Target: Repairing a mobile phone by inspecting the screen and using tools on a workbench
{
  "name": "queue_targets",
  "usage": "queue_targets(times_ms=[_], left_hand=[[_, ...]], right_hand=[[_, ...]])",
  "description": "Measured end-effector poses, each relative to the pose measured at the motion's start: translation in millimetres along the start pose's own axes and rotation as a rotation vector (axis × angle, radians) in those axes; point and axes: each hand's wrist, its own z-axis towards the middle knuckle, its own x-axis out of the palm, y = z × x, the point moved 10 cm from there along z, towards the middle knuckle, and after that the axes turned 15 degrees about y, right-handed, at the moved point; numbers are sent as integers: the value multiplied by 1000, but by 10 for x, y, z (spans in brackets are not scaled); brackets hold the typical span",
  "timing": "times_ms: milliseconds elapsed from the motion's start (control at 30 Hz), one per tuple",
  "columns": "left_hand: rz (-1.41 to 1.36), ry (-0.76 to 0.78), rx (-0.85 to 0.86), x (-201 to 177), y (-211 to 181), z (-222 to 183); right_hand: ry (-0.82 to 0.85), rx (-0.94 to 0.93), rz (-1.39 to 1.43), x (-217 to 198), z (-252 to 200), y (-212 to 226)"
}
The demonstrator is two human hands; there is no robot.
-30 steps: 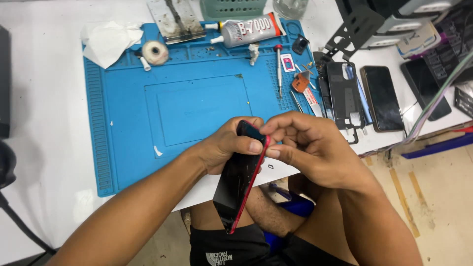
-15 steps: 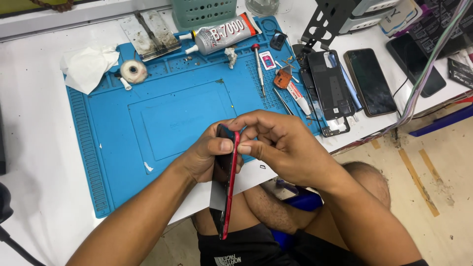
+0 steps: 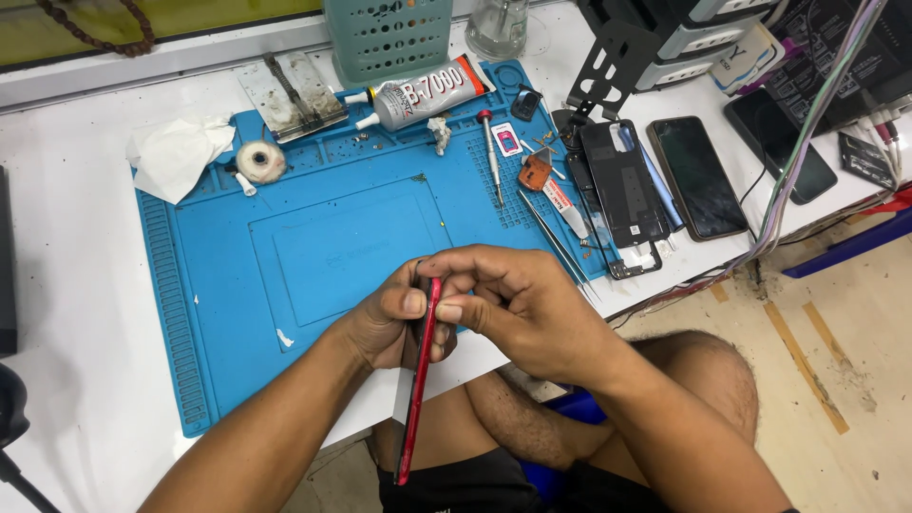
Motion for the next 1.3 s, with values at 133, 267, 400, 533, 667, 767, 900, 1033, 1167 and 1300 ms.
queue_targets(times_ms=[133, 267, 400, 533, 667, 767, 900, 1033, 1167, 1300], left_hand=[[46, -21, -20, 4, -2, -3], [44, -26, -10, -43, -6, -21], [72, -33, -18, -19, -15, -2], [78, -46, -17, -25, -17, -5], [99, -49, -34, -18, -15, 12], [124, -79, -39, -23, -18, 26], [186, -217, -27, -67, -76, 32], [223, -345, 23, -106, -174, 18], [271, -402, 28, -72, -272, 16], [280, -374, 11, -82, -254, 54]], right_hand=[[26, -30, -31, 28, 0, 20], [29, -36, -19, 27, 2, 29], [14, -42, -25, -3, -24, 11], [13, -45, -41, -4, -14, 43], [11, -19, -14, -16, -6, 39], [2, 17, -30, -64, 4, 40], [-15, 62, -90, -225, 39, -28], [-18, 121, -121, -399, 99, -169], [-71, 206, -167, -512, 172, -245], [-93, 247, -58, -595, 158, -387]])
